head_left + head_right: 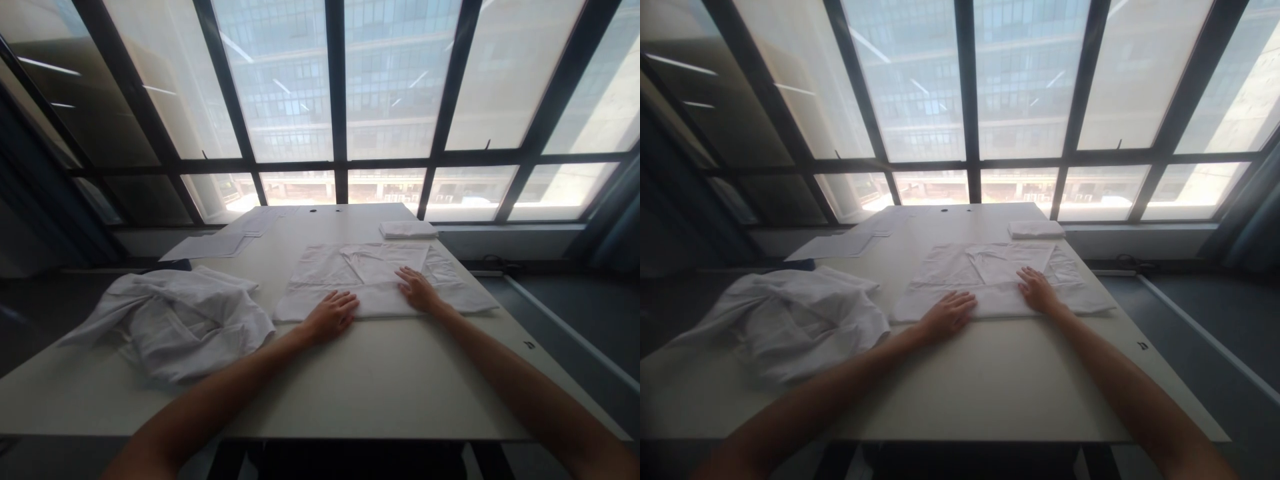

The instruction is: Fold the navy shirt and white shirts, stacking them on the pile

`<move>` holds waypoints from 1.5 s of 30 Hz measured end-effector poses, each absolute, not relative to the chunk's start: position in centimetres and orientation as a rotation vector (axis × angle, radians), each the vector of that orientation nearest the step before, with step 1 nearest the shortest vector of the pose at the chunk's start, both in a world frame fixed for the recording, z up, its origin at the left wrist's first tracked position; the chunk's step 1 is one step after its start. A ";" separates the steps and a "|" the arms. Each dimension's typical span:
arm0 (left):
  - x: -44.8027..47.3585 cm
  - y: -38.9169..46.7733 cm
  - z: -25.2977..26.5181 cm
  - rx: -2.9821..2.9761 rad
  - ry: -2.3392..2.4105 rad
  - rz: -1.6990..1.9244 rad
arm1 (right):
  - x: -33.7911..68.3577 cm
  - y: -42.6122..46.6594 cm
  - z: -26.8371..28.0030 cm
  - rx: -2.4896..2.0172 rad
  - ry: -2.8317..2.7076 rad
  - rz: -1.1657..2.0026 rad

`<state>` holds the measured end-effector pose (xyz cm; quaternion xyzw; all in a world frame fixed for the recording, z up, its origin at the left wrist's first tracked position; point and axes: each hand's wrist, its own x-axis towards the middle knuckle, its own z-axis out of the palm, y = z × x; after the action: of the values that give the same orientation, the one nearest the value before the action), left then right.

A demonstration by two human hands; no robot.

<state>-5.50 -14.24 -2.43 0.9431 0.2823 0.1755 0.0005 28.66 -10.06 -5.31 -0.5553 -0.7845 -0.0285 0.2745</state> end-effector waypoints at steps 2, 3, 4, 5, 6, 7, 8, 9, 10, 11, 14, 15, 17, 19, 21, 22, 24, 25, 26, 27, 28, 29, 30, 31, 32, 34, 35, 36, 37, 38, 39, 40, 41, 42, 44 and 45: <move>-4.2 -14.1 -2.2 2.972 0.863 0.573 | 27.3 -10.6 -4.7 -1.497 -2.073 -0.108; -3.7 -14.1 -2.2 2.963 0.860 0.588 | 26.5 -10.9 -4.4 -1.488 -2.068 -0.114; -3.4 -14.1 -2.3 2.946 0.859 0.603 | 25.7 -11.2 -4.1 -1.477 -2.074 -0.115; -3.4 -14.0 -2.4 2.925 0.860 0.618 | 24.9 -11.5 -3.9 -1.467 -2.088 -0.114; -3.5 -14.0 -2.6 2.901 0.858 0.631 | 24.3 -11.7 -3.8 -1.459 -2.106 -0.112; -3.7 -14.1 -2.8 2.876 0.857 0.643 | 23.9 -11.8 -3.8 -1.454 -2.125 -0.109; -4.0 -14.2 -2.9 2.852 0.854 0.649 | 23.6 -12.0 -3.8 -1.450 -2.141 -0.106; -4.4 -14.3 -3.0 2.830 0.852 0.649 | 23.5 -12.1 -3.8 -1.446 -2.150 -0.102; -4.7 -14.5 -3.1 2.810 0.849 0.644 | 23.5 -12.1 -3.9 -1.442 -2.155 -0.099; -5.0 -14.8 -3.1 2.793 0.845 0.634 | 23.7 -12.2 -4.0 -1.437 -2.153 -0.095; -5.4 -15.6 -3.0 2.743 0.833 0.604 | 24.5 -12.3 -4.3 -1.413 -2.140 -0.079; -5.4 -15.9 -2.9 2.728 0.830 0.593 | 24.8 -12.4 -4.3 -1.402 -2.137 -0.075; -5.4 -16.2 -2.6 2.698 0.838 0.565 | 25.4 -12.5 -4.4 -1.373 -2.137 -0.070; -5.3 -16.4 -2.4 2.672 0.860 0.534 | 25.8 -12.7 -4.2 -1.348 -2.136 -0.076; -5.1 -16.5 -2.2 2.649 0.889 0.513 | 26.1 -12.8 -4.0 -1.335 -2.119 -0.091; -5.0 -16.5 -2.2 2.639 0.909 0.511 | 26.1 -12.8 -3.9 -1.333 -2.107 -0.098; -4.6 -16.6 -2.1 2.621 0.950 0.513 | 26.2 -12.9 -3.7 -1.333 -2.093 -0.103; -4.5 -16.7 -2.1 2.614 0.970 0.513 | 26.1 -13.0 -3.6 -1.337 -2.093 -0.095; -4.3 -16.8 -2.2 2.611 0.983 0.511 | 26.0 -13.0 -3.5 -1.343 -2.096 -0.080; -4.3 -16.8 -2.2 2.613 0.988 0.506 | 25.9 -13.1 -3.4 -1.353 -2.099 -0.062; -4.3 -16.9 -2.3 2.618 0.987 0.502 | 25.7 -13.1 -3.4 -1.365 -2.100 -0.042; -4.3 -16.9 -2.4 2.628 0.981 0.500 | 25.5 -13.2 -3.3 -1.375 -2.100 -0.023; -4.4 -16.9 -2.4 2.642 0.973 0.497 | 25.2 -13.3 -3.2 -1.378 -2.102 -0.009; -4.6 -17.0 -2.5 2.659 0.960 0.492 | 24.9 -13.4 -3.1 -1.375 -2.109 0.003; -4.8 -17.0 -2.6 2.678 0.945 0.485 | 24.6 -13.4 -3.0 -1.364 -2.125 0.010; -5.1 -16.9 -2.7 2.714 0.916 0.468 | 24.0 -13.5 -2.8 -1.325 -2.159 0.002; -5.3 -16.8 -2.7 2.728 0.905 0.465 | 23.7 -13.6 -2.7 -1.307 -2.170 -0.009; -5.5 -16.8 -2.8 2.740 0.893 0.467 | 23.4 -13.5 -2.6 -1.292 -2.176 -0.022; -5.6 -16.7 -2.8 2.750 0.882 0.473 | 23.0 -13.5 -2.5 -1.280 -2.178 -0.036; -5.7 -16.6 -2.8 2.758 0.872 0.481 | 22.7 -13.3 -2.4 -1.273 -2.175 -0.048; -5.7 -16.5 -2.8 2.764 0.863 0.490 | 22.4 -13.2 -2.3 -1.272 -2.172 -0.057; -5.7 -16.4 -2.9 2.770 0.856 0.499 | 22.0 -13.1 -2.2 -1.276 -2.171 -0.063; -5.7 -16.4 -2.9 2.774 0.852 0.507 | 21.5 -13.0 -2.1 -1.286 -2.169 -0.069; -5.7 -16.3 -2.9 2.778 0.851 0.516 | 21.0 -12.9 -2.0 -1.304 -2.169 -0.073; -5.6 -16.2 -3.0 2.789 0.844 0.534 | 19.9 -12.8 -1.9 -1.354 -2.175 -0.074; -5.6 -16.1 -3.1 2.796 0.837 0.540 | 19.4 -12.8 -1.9 -1.377 -2.185 -0.070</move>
<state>-5.55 -16.14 -3.10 0.9384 0.2811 0.1811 0.0867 19.36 -12.76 -1.88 -0.5124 -0.8130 -0.0259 0.2752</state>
